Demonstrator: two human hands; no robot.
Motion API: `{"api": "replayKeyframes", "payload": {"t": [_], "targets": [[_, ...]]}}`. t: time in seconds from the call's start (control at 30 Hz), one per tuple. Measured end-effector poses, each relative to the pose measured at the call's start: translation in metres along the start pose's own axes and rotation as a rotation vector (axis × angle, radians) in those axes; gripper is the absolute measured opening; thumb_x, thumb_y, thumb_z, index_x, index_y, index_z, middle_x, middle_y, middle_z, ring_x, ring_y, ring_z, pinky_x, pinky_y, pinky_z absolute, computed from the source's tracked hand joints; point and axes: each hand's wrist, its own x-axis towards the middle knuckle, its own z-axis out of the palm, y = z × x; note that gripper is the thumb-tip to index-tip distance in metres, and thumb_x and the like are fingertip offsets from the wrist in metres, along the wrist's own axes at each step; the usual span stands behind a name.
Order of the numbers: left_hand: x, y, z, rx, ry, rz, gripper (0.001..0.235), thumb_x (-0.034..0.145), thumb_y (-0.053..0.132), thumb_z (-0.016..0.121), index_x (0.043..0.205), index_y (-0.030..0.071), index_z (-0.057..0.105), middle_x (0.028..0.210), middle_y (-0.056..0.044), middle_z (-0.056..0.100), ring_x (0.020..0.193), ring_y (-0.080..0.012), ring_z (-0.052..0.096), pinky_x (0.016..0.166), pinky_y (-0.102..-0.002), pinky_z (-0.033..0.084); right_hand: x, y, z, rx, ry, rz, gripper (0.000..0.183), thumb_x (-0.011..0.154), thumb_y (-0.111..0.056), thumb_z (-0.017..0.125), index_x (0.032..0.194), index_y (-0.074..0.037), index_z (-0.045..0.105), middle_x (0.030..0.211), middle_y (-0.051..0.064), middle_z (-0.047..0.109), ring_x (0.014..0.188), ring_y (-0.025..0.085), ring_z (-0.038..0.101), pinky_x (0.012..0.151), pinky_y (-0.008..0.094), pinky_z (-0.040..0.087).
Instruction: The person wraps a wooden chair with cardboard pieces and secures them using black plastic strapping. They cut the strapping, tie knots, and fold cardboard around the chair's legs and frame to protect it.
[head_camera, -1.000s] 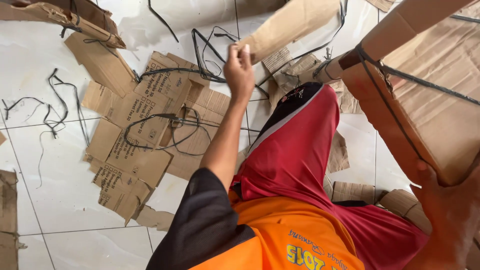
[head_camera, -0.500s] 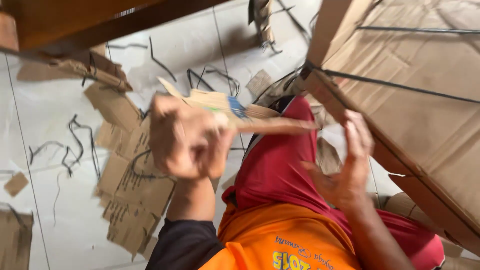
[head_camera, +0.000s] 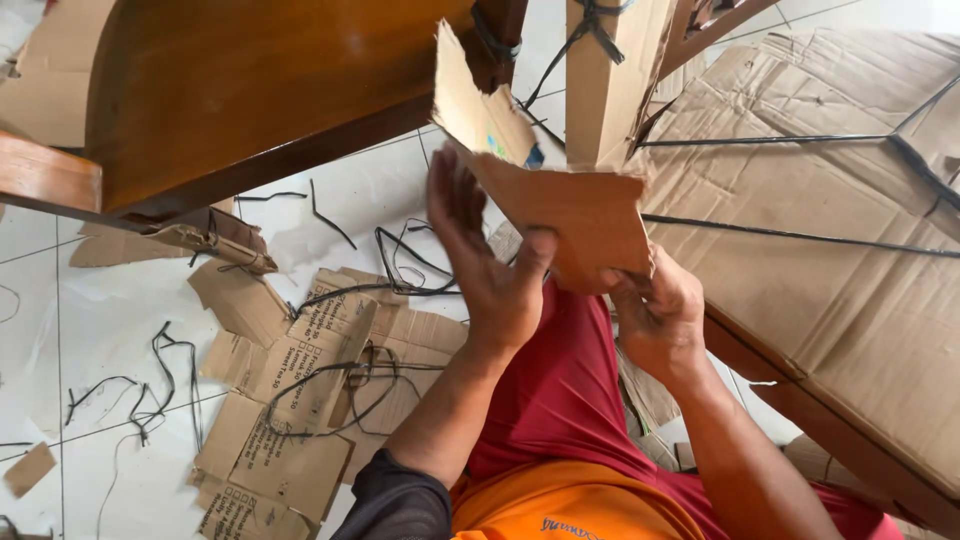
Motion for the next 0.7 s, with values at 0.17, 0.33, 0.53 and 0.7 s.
{"api": "replayKeyframes", "payload": {"t": [0.17,0.33,0.53,0.7], "targets": [[0.010,-0.023,0.001,-0.096,0.062,-0.052,0.074,0.109,0.052,0.059,0.164,0.017,0.025,0.168,-0.003,0.027,0.147,-0.0177,0.031,0.125,-0.047,0.018,0.004,0.014,-0.008,0.167,0.094,0.181,0.015,0.099,0.000,0.069,0.113,0.003,0.066,0.087,0.011,0.062,0.079,0.013,0.048,0.063,0.040,0.050],[0.020,-0.031,-0.003,-0.017,-0.063,-0.096,0.038,0.107,0.030,0.059,0.137,0.007,0.054,0.146,-0.013,0.054,0.140,-0.0265,0.051,0.120,-0.043,0.038,-0.029,0.047,-0.059,0.276,0.304,0.401,0.010,0.105,-0.010,0.067,0.104,-0.010,0.057,0.086,-0.005,0.052,0.078,0.003,0.045,0.066,0.022,0.038],[0.016,-0.042,0.018,0.049,-0.237,-0.266,0.038,0.100,0.032,0.063,0.131,0.011,0.059,0.136,-0.006,0.065,0.127,-0.0229,0.063,0.111,-0.038,0.048,-0.058,0.066,-0.097,0.284,0.519,0.574,0.019,0.104,-0.025,0.072,0.100,-0.017,0.054,0.088,-0.010,0.054,0.080,0.001,0.045,0.074,0.018,0.038],[0.016,-0.055,0.037,0.016,-0.361,-0.342,0.059,0.095,0.040,0.066,0.143,0.011,0.049,0.147,-0.008,0.058,0.124,-0.0271,0.065,0.112,-0.043,0.047,-0.075,0.080,-0.120,0.205,0.827,0.525,0.021,0.110,-0.008,0.065,0.099,-0.017,0.049,0.100,-0.006,0.057,0.093,0.007,0.054,0.086,0.021,0.047]]}}
